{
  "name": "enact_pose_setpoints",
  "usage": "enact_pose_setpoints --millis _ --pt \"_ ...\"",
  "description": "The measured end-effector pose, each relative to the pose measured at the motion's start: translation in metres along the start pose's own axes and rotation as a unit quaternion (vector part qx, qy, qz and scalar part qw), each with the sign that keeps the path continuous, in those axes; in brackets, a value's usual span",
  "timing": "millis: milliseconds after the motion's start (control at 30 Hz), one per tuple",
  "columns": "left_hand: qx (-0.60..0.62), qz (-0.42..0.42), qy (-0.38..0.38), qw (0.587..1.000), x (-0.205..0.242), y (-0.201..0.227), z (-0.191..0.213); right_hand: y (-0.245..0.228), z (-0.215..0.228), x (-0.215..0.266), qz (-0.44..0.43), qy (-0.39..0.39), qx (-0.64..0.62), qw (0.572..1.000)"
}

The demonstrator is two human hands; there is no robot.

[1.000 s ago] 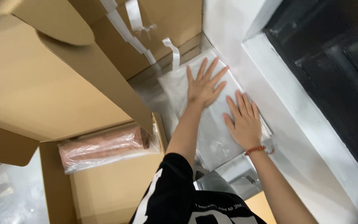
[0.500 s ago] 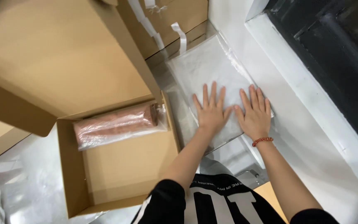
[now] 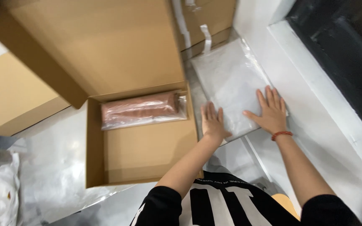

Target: Packing various clothing items into cardboard boxes and hanging garments on a clothing rack

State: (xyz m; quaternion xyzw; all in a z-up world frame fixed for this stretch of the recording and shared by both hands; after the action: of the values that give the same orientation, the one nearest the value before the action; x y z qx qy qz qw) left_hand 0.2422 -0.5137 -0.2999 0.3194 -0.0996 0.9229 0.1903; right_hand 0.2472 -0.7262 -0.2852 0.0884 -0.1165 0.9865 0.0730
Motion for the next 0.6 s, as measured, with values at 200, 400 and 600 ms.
enact_pose_setpoints --millis 200,400,600 --pt "0.118 -0.169 0.371 0.906 0.118 -0.061 0.049 -0.015 0.005 -0.003 -0.023 -0.075 0.021 0.997" --pt "0.318 0.045 0.44 0.839 0.181 -0.24 -0.036 -0.147 0.057 0.043 0.158 0.273 -0.231 0.92" --pt "0.478 0.192 0.399 0.759 0.16 -0.394 -0.145 -0.315 0.052 0.086 0.107 0.023 -0.363 0.925"
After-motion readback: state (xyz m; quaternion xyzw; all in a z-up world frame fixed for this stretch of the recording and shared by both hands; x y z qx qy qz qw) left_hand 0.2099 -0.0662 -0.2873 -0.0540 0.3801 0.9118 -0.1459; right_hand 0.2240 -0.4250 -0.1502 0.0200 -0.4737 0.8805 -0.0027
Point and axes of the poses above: each hand's wrist, its own x-axis away from the middle knuckle, its own z-axis out of the back of the hand, y = z × x, the point moved 7 cm from there along -x, towards the middle knuckle, and after that the axes turned 3 degrees about x, right-handed, at the moved point
